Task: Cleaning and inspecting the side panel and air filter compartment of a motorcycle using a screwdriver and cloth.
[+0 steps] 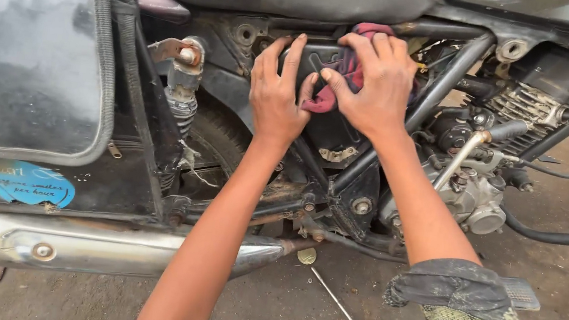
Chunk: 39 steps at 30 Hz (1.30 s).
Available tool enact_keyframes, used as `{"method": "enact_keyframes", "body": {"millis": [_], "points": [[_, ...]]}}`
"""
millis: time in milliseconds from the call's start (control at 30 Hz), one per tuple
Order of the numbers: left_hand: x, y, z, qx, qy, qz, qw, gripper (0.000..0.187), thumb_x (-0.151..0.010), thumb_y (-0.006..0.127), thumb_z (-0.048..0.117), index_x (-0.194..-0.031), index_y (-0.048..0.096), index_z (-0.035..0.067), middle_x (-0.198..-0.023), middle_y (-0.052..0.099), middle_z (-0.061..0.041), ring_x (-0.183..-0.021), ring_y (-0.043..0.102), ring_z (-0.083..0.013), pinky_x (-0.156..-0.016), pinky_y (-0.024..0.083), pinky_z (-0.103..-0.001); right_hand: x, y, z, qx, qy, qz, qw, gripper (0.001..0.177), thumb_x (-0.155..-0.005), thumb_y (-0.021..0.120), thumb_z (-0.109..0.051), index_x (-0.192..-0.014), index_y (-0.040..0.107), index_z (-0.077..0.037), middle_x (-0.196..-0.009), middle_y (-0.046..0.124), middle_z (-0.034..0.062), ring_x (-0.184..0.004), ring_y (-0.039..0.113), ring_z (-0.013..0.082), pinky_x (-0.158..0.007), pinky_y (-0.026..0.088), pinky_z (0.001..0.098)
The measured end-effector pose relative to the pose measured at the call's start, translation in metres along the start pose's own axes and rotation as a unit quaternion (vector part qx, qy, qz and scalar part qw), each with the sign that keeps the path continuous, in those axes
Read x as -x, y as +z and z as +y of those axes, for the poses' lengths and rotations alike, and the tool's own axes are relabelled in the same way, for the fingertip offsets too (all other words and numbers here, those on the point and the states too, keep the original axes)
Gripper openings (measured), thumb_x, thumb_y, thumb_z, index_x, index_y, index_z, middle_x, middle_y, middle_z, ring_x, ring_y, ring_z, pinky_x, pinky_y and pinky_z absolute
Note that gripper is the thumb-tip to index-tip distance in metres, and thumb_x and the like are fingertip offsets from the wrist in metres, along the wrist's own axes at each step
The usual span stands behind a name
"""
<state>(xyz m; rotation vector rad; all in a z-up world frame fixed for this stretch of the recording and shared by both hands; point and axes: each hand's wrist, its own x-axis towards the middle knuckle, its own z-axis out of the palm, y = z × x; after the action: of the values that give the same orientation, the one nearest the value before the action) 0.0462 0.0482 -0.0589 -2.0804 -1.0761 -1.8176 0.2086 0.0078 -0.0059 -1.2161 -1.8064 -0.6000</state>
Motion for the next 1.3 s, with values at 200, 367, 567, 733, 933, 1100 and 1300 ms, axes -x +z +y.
{"method": "enact_keyframes", "body": {"millis": [200, 367, 567, 733, 933, 1100, 1300], "points": [[0.002, -0.005, -0.006, 0.033, 0.003, -0.018, 0.999, 0.062, -0.095, 0.078, 0.021, -0.150, 0.050, 0.015, -0.141, 0.052, -0.014, -0.129, 0.054, -0.0366, -0.110, 0.046, -0.047, 0.016, 0.015, -0.007, 0.024, 0.096, 0.028, 0.995, 0.068, -0.081, 0.094, -0.041, -0.131, 0.061, -0.008, -0.121, 0.055, 0.0169, -0.119, 0.051, 0.0413, -0.098, 0.044, 0.0523], [0.003, -0.005, -0.010, 0.037, 0.001, -0.020, 0.999, 0.062, -0.094, 0.077, 0.020, -0.150, 0.050, 0.015, -0.142, 0.051, -0.015, -0.130, 0.053, -0.0373, -0.111, 0.045, -0.048, 0.030, 0.017, -0.015, 0.040, 0.168, 0.059, 0.983, 0.094, -0.074, 0.098, -0.045, -0.142, 0.048, -0.005, -0.131, 0.050, 0.0251, -0.120, 0.049, 0.0485, -0.100, 0.043, 0.0545], [0.003, -0.008, -0.009, 0.040, -0.005, -0.018, 0.999, 0.061, -0.094, 0.076, 0.020, -0.149, 0.050, 0.014, -0.141, 0.052, -0.016, -0.130, 0.051, -0.0385, -0.111, 0.044, -0.049, 0.044, -0.009, 0.020, 0.038, 0.240, -0.042, 0.969, 0.103, -0.064, 0.101, -0.048, -0.135, 0.045, 0.002, -0.127, 0.058, 0.0270, -0.117, 0.059, 0.0472, -0.098, 0.049, 0.0518], [0.014, -0.004, -0.004, 0.021, -0.019, -0.059, 0.998, 0.068, -0.099, 0.077, 0.023, -0.157, 0.044, 0.015, -0.151, 0.046, -0.016, -0.142, 0.044, -0.0374, -0.123, 0.038, -0.050, 0.060, -0.016, 0.019, 0.063, 0.271, -0.136, 0.951, 0.091, -0.069, 0.098, -0.048, -0.130, 0.051, 0.002, -0.124, 0.066, 0.0234, -0.119, 0.064, 0.0437, -0.103, 0.052, 0.0483], [0.018, -0.017, 0.003, -0.035, 0.069, -0.129, 0.989, 0.100, -0.084, 0.083, 0.039, -0.163, 0.024, 0.023, -0.168, 0.008, -0.021, -0.157, 0.006, -0.0401, -0.125, 0.010, -0.069, 0.127, 0.009, -0.056, 0.140, 0.099, -0.080, 0.982, 0.093, -0.085, 0.078, -0.017, -0.153, 0.023, 0.016, -0.136, 0.038, 0.0471, -0.132, 0.037, 0.0631, -0.106, 0.041, 0.0558], [0.018, -0.024, 0.007, -0.032, 0.055, -0.157, 0.986, 0.100, -0.080, 0.087, 0.036, -0.162, 0.031, 0.029, -0.171, 0.007, -0.017, -0.159, 0.008, -0.0370, -0.126, 0.016, -0.067, 0.224, 0.040, -0.081, -0.076, 0.250, -0.024, 0.965, 0.036, -0.091, 0.061, 0.008, -0.123, 0.074, -0.002, -0.106, 0.064, 0.0174, -0.102, 0.066, 0.0322, -0.093, 0.055, 0.0414], [0.020, -0.026, 0.009, -0.027, 0.050, -0.146, 0.988, 0.096, -0.080, 0.088, 0.030, -0.161, 0.036, 0.030, -0.172, 0.009, -0.013, -0.160, 0.011, -0.0360, -0.127, 0.021, -0.064, 0.201, -0.021, -0.046, -0.140, 0.295, 0.032, 0.945, 0.018, -0.082, 0.078, 0.001, -0.099, 0.080, -0.005, -0.086, 0.075, 0.0092, -0.074, 0.071, 0.0185, -0.068, 0.055, 0.0304]]}}
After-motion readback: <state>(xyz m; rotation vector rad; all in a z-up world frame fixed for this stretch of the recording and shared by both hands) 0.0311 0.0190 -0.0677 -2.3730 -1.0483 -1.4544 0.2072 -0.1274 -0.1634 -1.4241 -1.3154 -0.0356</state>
